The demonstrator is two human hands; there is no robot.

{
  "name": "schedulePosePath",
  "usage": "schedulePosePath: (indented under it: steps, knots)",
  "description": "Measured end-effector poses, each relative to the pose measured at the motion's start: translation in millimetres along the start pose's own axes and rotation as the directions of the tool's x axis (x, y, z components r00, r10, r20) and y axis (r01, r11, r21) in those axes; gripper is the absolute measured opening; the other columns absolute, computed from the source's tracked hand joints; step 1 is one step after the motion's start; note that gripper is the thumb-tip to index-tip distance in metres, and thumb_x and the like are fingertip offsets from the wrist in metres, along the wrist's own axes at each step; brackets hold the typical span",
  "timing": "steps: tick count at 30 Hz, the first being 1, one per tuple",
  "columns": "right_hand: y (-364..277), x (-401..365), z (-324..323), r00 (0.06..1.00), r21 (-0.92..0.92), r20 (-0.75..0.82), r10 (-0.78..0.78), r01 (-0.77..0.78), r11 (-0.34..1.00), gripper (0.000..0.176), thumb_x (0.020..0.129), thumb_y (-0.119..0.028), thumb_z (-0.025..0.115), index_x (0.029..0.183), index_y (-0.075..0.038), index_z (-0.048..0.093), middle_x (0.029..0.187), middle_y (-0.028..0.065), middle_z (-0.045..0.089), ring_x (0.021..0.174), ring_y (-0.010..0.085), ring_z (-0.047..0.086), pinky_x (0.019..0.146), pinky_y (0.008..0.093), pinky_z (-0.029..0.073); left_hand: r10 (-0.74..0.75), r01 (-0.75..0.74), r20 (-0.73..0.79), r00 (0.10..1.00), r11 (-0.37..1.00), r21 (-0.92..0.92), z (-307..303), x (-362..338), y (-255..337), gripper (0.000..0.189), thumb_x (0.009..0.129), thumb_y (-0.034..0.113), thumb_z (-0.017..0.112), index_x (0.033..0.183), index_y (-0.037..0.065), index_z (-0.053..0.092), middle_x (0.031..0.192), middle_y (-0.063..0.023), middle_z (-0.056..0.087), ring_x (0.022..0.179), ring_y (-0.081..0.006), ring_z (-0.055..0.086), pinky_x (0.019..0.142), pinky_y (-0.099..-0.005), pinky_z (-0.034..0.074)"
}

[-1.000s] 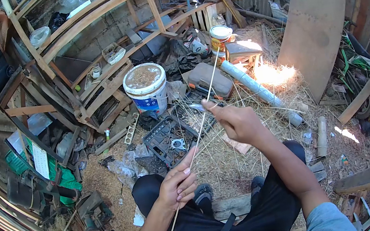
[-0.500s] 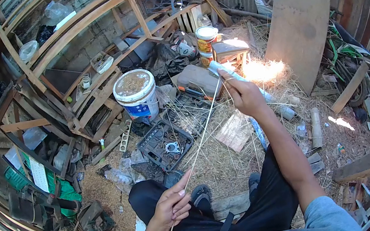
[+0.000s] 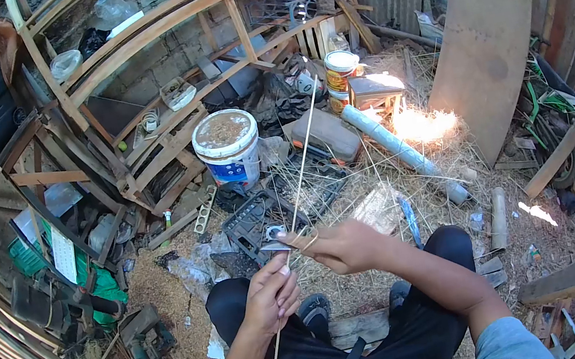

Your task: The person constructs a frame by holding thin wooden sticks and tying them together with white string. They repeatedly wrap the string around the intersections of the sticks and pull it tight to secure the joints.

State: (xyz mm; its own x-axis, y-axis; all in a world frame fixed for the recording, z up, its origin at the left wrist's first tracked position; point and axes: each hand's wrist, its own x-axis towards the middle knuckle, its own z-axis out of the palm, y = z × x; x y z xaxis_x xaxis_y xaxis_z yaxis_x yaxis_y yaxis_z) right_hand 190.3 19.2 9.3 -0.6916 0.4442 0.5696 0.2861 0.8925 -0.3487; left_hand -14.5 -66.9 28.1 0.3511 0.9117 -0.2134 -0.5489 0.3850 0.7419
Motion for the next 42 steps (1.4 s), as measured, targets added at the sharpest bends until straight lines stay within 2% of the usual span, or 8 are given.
schedulePosePath:
  steps: [20, 24, 27, 33, 36, 39, 40, 42]
  knots:
    - [45, -3, -25, 0.946, -0.175, -0.236, 0.222, -0.265, 0.948, 0.049, 0.089, -0.006, 0.056, 0.138, -0.012, 0.052, 0.092, 0.0167, 0.069, 0.068, 0.0293, 0.068, 0.062, 0.0367, 0.054, -0.013, 0.011, 0.008, 1.0, 0.979, 0.205, 7, -8, -4, 0.055, 0.099, 0.015, 0.044, 0.151, 0.01, 0.028, 0.054, 0.0054, 0.029, 0.04, -0.0034, 0.026, 0.036, -0.0176, 0.025]
    - [140, -31, -40, 0.601, 0.134, -0.569, 0.561, -0.605, 0.785, 0.042, 0.098, -0.022, 0.048, 0.139, -0.011, 0.05, 0.071, 0.0152, 0.06, 0.063, 0.0245, 0.061, 0.059, 0.0356, 0.048, -0.103, 0.093, 0.032, 0.994, 0.968, 0.234, 1, -12, -13, 0.055, 0.099, 0.015, 0.044, 0.151, 0.01, 0.028, 0.053, 0.0045, 0.031, 0.039, -0.0038, 0.027, 0.036, -0.0174, 0.025]
    - [141, -37, -61, 0.269, 0.562, -0.387, 0.882, -0.689, 0.457, 0.043, 0.103, -0.028, 0.041, 0.14, -0.006, 0.047, 0.068, 0.0108, 0.058, 0.063, 0.019, 0.057, 0.061, 0.033, 0.046, -0.042, 0.043, -0.015, 0.999, 0.986, 0.161, 0, -9, -16, 0.054, 0.099, 0.016, 0.043, 0.151, 0.01, 0.028, 0.053, 0.0028, 0.034, 0.038, -0.0049, 0.03, 0.035, -0.0178, 0.027]
    - [86, -14, -21, 0.765, 0.338, -0.37, 0.527, -0.418, 0.843, 0.048, 0.105, -0.031, 0.034, 0.147, -0.006, 0.036, 0.065, 0.0033, 0.055, 0.059, 0.0124, 0.052, 0.057, 0.0286, 0.044, 0.098, -0.099, -0.027, 0.995, 0.994, -0.05, 0, 16, -8, 0.056, 0.094, 0.003, 0.041, 0.149, 0.005, 0.031, 0.078, -0.0102, 0.059, 0.039, -0.0094, 0.044, 0.031, -0.0183, 0.032]
    - [37, 2, -42, 0.703, 0.735, 0.217, 0.677, -0.575, 0.36, 0.049, 0.105, -0.031, 0.036, 0.148, -0.006, 0.035, 0.064, 0.0015, 0.053, 0.057, 0.0102, 0.05, 0.055, 0.0261, 0.042, 0.116, -0.12, -0.039, 0.993, 0.98, -0.16, 0, 26, -6, 0.055, 0.092, 0.001, 0.043, 0.146, 0.006, 0.035, 0.091, -0.0124, 0.058, 0.037, -0.0086, 0.04, 0.03, -0.0177, 0.03]
    - [46, 0, -35, 0.681, 0.718, 0.288, 0.673, -0.618, 0.319, 0.049, 0.105, -0.031, 0.038, 0.147, -0.006, 0.036, 0.063, -0.0003, 0.05, 0.058, 0.0082, 0.051, 0.056, 0.0243, 0.043, 0.08, -0.08, -0.008, 0.997, 0.965, -0.248, 8, 27, 3, 0.057, 0.092, 0.001, 0.043, 0.148, 0.01, 0.034, 0.078, -0.0066, 0.052, 0.038, -0.0069, 0.038, 0.031, -0.0169, 0.029]
    - [54, 3, -18, 0.82, 0.506, -0.05, 0.571, -0.472, 0.722, 0.047, 0.104, -0.026, 0.041, 0.146, -0.005, 0.037, 0.066, 0.0001, 0.053, 0.057, 0.0076, 0.05, 0.056, 0.0237, 0.044, 0.073, -0.067, 0.013, 0.997, 0.964, -0.259, 8, 28, 5, 0.058, 0.092, 0.002, 0.042, 0.149, 0.011, 0.032, 0.074, -0.0047, 0.048, 0.037, -0.0069, 0.037, 0.031, -0.0174, 0.029]
    - [45, -1, -20, 0.844, 0.509, -0.057, 0.534, -0.435, 0.742, 0.046, 0.103, -0.02, 0.042, 0.147, -0.004, 0.037, 0.072, 0.0026, 0.06, 0.06, 0.0098, 0.055, 0.058, 0.0268, 0.045, 0.061, -0.043, 0.055, 0.997, 0.959, -0.28, 7, 31, 8, 0.06, 0.093, 0.004, 0.04, 0.15, 0.014, 0.03, 0.066, -0.001, 0.041, 0.037, -0.0068, 0.035, 0.031, -0.0183, 0.028]
